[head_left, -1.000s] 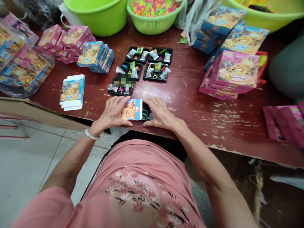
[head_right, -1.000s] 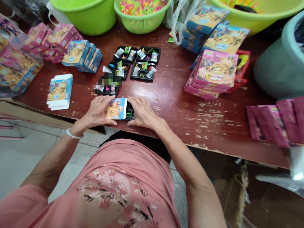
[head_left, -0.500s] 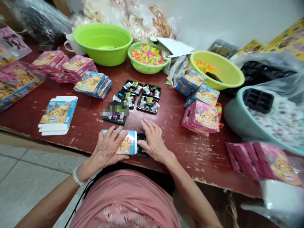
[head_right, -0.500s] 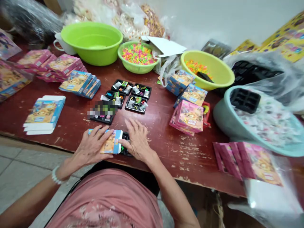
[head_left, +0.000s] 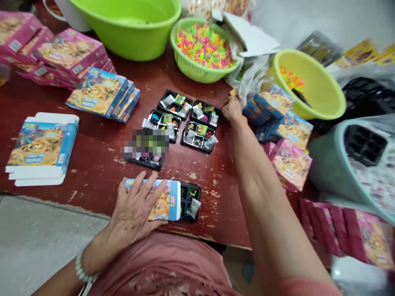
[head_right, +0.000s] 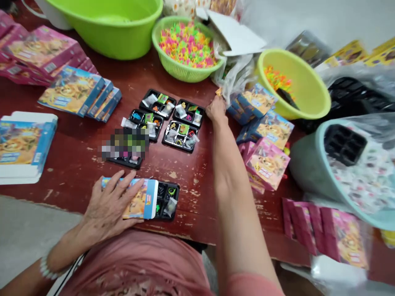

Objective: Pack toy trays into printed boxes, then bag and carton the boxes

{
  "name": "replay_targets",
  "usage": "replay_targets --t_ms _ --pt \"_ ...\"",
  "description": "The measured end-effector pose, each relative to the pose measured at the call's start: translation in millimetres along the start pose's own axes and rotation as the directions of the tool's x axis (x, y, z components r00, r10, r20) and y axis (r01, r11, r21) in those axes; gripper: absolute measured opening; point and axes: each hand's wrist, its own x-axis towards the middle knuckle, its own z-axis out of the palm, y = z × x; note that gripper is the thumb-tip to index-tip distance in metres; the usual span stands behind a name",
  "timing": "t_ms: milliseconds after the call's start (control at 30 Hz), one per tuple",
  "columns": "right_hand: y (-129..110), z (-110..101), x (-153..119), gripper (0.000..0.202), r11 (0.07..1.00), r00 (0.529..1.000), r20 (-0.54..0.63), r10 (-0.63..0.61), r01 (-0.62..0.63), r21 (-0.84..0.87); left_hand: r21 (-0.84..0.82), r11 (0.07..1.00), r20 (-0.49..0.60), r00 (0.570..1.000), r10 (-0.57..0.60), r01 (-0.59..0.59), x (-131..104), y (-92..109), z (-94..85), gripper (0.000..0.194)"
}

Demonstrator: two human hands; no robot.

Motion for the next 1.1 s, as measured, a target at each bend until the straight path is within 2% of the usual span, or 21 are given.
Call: replay_targets --t_ms 100,233,400,500,600,667,700,767,833,900,1000,1100 --pt "-5.6 4.3 -8.7 0.046 0.986 0.986 0.053 0.156 -0.152 -0.068 -0.045 0.999 0.049 0.999 -0.023 0.025 0.1 0.2 -6.9 0.099" --pt "-19.0 -2.6 -21.4 0.063 0.958 0.960 0.072 0.269 -0.260 -0.118 -0.083 0.996 0.080 0.996 -0.024 0.030 1.0 -1.1 -12.7 0.103" --pt "-27.7 -11.4 -43.7 0.050 0.945 0.949 -0.006 0.315 -0.315 -0.093 -0.075 0.997 0.063 0.998 0.003 0.002 1.2 -3.5 -14.1 0.101" --pt "-31.1 -23.0 -66.7 0.056 0.952 0.953 -0.011 0.303 -0.303 -0.035 -0.060 0.998 0.032 0.999 0.006 -0.004 1.2 -4.4 -13.9 0.101" --pt "-43.9 -43.1 -116.2 0.044 0.956 0.962 -0.027 0.272 -0.267 0.120 -0.061 0.998 -0.003 1.000 0.014 -0.014 1.1 -5.3 -13.2 0.101" --pt "-58.2 -56.9 -167.7 0.029 0.941 0.984 -0.043 0.171 -0.150 0.304 -0.066 0.998 -0.024 0.999 0.022 -0.024 0.9 -6.2 -12.3 0.101" --pt "-66.2 -62.3 -196.4 0.027 0.902 0.993 -0.019 0.118 -0.099 0.421 -0.067 0.997 -0.034 0.999 0.025 -0.028 0.8 -6.7 -11.7 0.102" --pt "-82.1 -69.1 -251.6 0.028 0.768 0.993 0.101 0.057 -0.108 0.631 -0.059 0.998 -0.054 0.998 0.032 -0.035 0.7 -7.9 -10.2 0.103" --pt "-96.4 -70.9 -293.1 0.028 0.698 0.976 0.217 0.006 -0.159 0.698 -0.040 0.998 -0.079 0.996 0.042 -0.045 0.8 -9.0 -9.1 0.104" --pt "-108.4 -70.7 -315.1 0.027 0.729 0.957 0.289 -0.020 -0.184 0.660 -0.017 0.998 -0.091 0.994 0.055 -0.057 1.2 -9.7 -8.7 0.104" --pt "-120.7 -71.8 -320.3 0.025 0.841 0.944 0.330 -0.023 -0.160 0.517 0.001 0.998 -0.083 0.995 0.056 -0.056 1.6 -10.1 -9.0 0.102" --pt "-123.3 -73.7 -316.9 0.025 0.879 0.973 0.228 -0.039 -0.075 0.470 0.007 0.999 -0.074 0.996 0.049 -0.049 1.7 -10.0 -9.0 0.102"
